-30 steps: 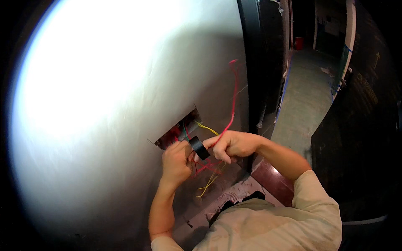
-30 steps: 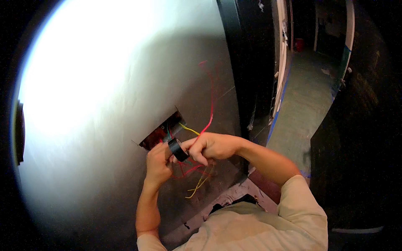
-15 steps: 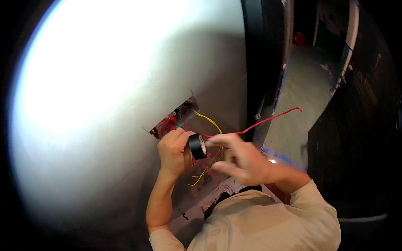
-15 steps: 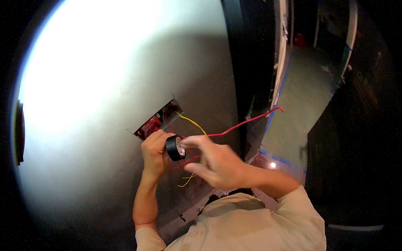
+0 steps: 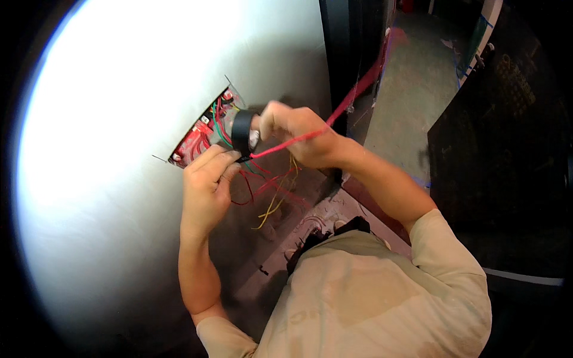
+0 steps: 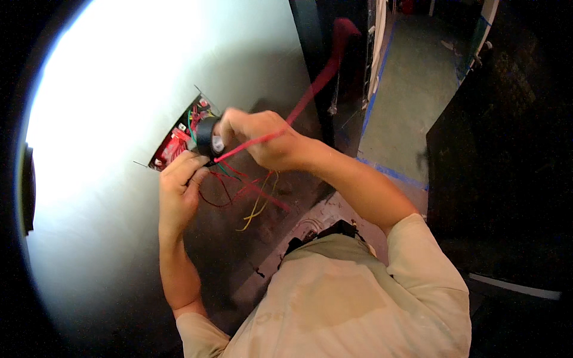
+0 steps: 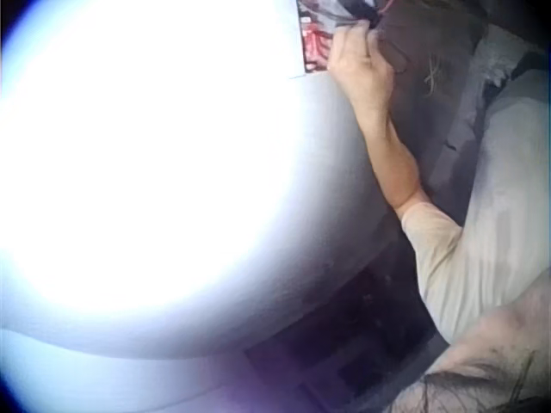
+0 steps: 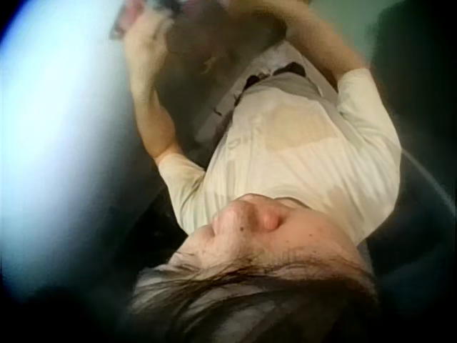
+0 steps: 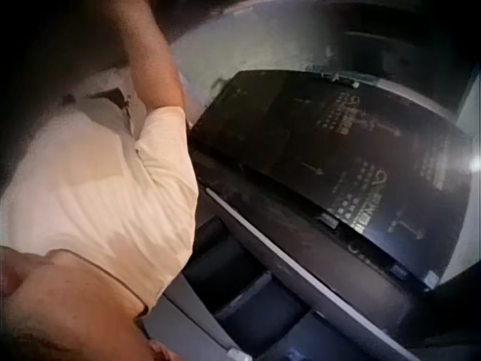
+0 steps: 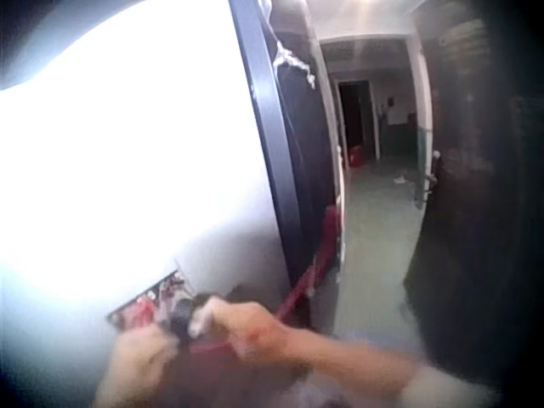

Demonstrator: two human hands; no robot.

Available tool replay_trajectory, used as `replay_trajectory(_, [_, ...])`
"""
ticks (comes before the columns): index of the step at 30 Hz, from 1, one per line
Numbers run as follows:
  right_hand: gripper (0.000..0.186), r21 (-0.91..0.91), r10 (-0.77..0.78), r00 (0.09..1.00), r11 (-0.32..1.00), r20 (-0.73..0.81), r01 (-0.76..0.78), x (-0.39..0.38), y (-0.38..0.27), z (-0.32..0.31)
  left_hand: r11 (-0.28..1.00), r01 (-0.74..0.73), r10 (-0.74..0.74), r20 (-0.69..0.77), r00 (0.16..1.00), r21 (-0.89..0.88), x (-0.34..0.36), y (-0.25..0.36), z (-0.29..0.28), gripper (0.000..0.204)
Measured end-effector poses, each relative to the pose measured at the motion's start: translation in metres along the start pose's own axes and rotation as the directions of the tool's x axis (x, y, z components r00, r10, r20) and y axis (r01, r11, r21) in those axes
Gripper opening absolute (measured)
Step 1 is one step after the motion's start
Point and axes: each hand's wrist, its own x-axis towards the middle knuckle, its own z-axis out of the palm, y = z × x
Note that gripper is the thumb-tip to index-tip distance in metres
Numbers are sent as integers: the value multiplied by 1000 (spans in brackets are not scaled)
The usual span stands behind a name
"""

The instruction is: The person works on an electrical junction box mounted on a wall, stripping wire ends with pliers and twisting connections. They wrap the wire joints with black electrical tape and organize the wires inside the box. The person uses pliers to cut and strip wires and applies tape to insulate the connections.

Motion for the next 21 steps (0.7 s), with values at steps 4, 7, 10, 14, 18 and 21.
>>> replay_trajectory(4, [17,671,225,880,576,419,-467,14,-24,-20,996,30,-29,-14,999,84,-8,-9,4,16])
replay_trajectory(7, [18,534,-105,876,824,471,-189,4,-23,-27,989,134,-134,-14,991,57,1,-1,8,19])
replay_trajectory(10, [26,-76,59,738,997,673,-11,0,-43,-52,989,141,-140,-37,989,34,6,4,6,19])
replay_trajectory(14, [31,254,-3,934,963,356,-94,-22,-23,-42,988,151,-151,4,988,-15,8,9,3,19])
replay_trajectory(18, [46,578,402,911,767,-96,-278,-41,-16,-53,986,140,-136,-44,990,85,6,9,16,22])
replay_trajectory(21, [31,412,375,927,849,-27,-332,-22,-4,-74,974,28,-8,-91,996,223,8,7,28,24])
